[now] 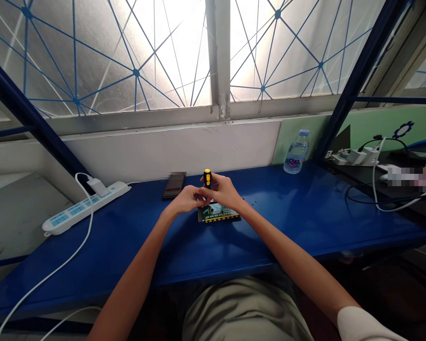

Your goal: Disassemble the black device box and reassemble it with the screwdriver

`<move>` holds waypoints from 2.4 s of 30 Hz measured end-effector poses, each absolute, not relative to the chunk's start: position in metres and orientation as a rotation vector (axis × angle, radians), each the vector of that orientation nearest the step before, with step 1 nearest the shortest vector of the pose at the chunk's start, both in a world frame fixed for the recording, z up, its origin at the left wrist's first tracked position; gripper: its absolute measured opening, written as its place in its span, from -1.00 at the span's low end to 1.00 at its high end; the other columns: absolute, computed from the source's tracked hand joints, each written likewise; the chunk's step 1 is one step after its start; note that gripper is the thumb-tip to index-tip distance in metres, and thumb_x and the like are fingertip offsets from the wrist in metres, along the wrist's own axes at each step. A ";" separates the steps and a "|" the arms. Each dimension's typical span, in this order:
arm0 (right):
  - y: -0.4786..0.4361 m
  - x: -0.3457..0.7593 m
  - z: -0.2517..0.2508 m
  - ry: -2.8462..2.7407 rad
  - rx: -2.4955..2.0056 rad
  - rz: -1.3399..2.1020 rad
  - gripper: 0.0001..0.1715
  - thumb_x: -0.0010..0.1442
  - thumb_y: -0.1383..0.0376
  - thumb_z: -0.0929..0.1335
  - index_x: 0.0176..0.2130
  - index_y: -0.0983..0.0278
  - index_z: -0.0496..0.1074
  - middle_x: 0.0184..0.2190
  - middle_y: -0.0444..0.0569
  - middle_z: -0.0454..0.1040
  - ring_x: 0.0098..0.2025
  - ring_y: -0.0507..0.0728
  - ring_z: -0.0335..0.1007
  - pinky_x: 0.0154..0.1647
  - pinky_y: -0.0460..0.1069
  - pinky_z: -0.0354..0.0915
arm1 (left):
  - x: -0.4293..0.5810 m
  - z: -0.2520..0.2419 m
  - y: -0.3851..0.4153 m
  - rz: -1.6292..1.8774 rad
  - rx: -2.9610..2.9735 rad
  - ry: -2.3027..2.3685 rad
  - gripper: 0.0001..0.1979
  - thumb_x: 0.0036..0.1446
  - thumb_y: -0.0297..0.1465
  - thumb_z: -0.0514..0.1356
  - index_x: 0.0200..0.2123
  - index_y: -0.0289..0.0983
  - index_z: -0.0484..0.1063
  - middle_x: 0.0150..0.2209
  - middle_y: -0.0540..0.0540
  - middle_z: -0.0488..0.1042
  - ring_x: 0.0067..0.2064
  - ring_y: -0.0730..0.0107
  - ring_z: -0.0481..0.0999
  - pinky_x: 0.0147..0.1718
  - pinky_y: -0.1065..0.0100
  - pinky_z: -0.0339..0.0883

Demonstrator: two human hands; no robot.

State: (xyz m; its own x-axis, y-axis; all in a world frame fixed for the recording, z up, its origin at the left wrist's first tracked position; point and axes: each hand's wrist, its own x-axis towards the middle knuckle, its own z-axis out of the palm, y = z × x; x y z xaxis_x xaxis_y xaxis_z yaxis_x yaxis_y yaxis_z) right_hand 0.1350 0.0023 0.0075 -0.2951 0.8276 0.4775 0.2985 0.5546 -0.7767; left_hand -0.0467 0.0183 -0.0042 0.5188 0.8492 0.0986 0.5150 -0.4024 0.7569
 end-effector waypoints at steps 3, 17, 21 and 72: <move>0.003 0.135 0.007 -1.849 -0.914 0.723 -0.78 0.10 0.25 0.43 -0.21 0.26 0.45 -0.39 -0.09 0.55 -0.47 0.07 0.46 -0.43 -0.05 0.31 | -0.046 -0.004 0.018 0.649 2.077 1.095 -0.86 -0.08 -0.39 0.26 -0.46 -0.37 0.57 -0.51 -0.06 0.54 -0.46 0.38 0.47 -0.44 0.43 0.34; 0.005 0.136 0.004 -1.856 -0.882 0.688 -0.76 0.12 0.19 0.42 -0.22 0.27 0.47 -0.37 -0.08 0.54 -0.47 0.06 0.44 -0.42 -0.04 0.30 | -0.043 -0.002 0.014 0.691 2.058 1.149 -0.81 -0.09 -0.34 0.33 -0.42 -0.37 0.61 -0.52 -0.05 0.54 -0.44 0.33 0.50 -0.43 0.41 0.35; 0.004 0.136 0.005 -1.850 -0.894 0.698 -0.82 0.11 0.23 0.43 -0.27 0.27 0.46 -0.40 -0.08 0.54 -0.49 0.05 0.43 -0.43 -0.04 0.30 | -0.043 -0.002 0.014 0.692 2.073 1.157 -0.78 -0.06 -0.31 0.34 -0.39 -0.37 0.62 -0.52 -0.06 0.54 -0.45 0.34 0.50 -0.43 0.41 0.34; 0.006 0.135 0.005 -1.812 -0.926 0.635 -0.77 0.10 0.21 0.41 -0.21 0.24 0.47 -0.29 -0.06 0.57 -0.41 0.10 0.50 -0.39 -0.04 0.34 | -0.043 -0.002 0.014 0.717 2.037 1.175 -0.72 -0.10 -0.25 0.36 -0.49 -0.40 0.57 -0.58 -0.05 0.47 -0.52 0.43 0.40 -0.52 0.45 0.24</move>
